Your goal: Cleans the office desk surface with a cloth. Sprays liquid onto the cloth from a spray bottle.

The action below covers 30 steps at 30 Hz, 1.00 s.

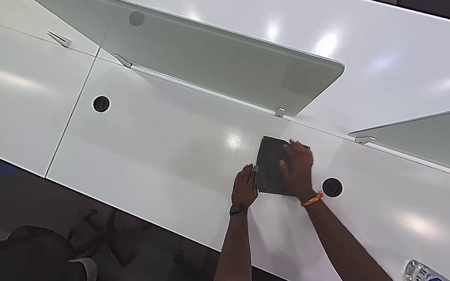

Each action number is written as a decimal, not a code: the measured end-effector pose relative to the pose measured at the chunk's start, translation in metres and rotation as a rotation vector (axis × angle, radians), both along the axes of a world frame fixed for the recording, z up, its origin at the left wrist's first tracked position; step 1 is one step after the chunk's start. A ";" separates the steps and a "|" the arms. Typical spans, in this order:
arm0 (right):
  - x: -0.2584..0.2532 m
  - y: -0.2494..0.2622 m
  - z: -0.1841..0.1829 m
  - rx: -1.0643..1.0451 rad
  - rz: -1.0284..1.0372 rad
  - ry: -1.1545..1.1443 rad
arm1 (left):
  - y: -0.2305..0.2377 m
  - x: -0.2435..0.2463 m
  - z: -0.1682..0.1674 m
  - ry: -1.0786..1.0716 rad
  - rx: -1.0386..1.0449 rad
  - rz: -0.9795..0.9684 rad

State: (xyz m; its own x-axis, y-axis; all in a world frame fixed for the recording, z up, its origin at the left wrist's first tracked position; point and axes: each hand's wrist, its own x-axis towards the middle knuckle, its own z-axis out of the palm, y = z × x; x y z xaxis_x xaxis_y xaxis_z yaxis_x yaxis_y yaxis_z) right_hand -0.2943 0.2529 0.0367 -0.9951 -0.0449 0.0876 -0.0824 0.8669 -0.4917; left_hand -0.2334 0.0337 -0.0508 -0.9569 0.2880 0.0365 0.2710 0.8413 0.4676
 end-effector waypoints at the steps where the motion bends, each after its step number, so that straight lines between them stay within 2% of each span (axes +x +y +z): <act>1: 0.005 -0.018 -0.022 0.144 0.037 -0.084 | 0.000 0.001 0.000 0.005 0.002 0.003; 3: 0.013 -0.045 -0.058 0.331 0.076 -0.226 | 0.001 0.002 0.001 0.013 0.009 0.018; 6: 0.005 -0.058 -0.065 0.401 0.073 -0.267 | 0.001 0.002 -0.001 0.038 0.006 0.028; 12: -0.043 -0.068 -0.070 0.363 0.086 -0.188 | 0.003 0.004 0.001 0.087 0.017 0.049; 19: -0.111 -0.087 -0.077 0.347 -0.002 -0.118 | 0.003 0.002 0.000 0.005 0.020 0.043; 26: -0.122 -0.090 -0.081 0.421 -0.028 -0.102 | 0.001 0.005 -0.002 0.057 0.126 0.041; 30: -0.092 -0.096 -0.085 0.409 -0.047 -0.084 | -0.004 0.011 -0.001 0.137 0.349 0.080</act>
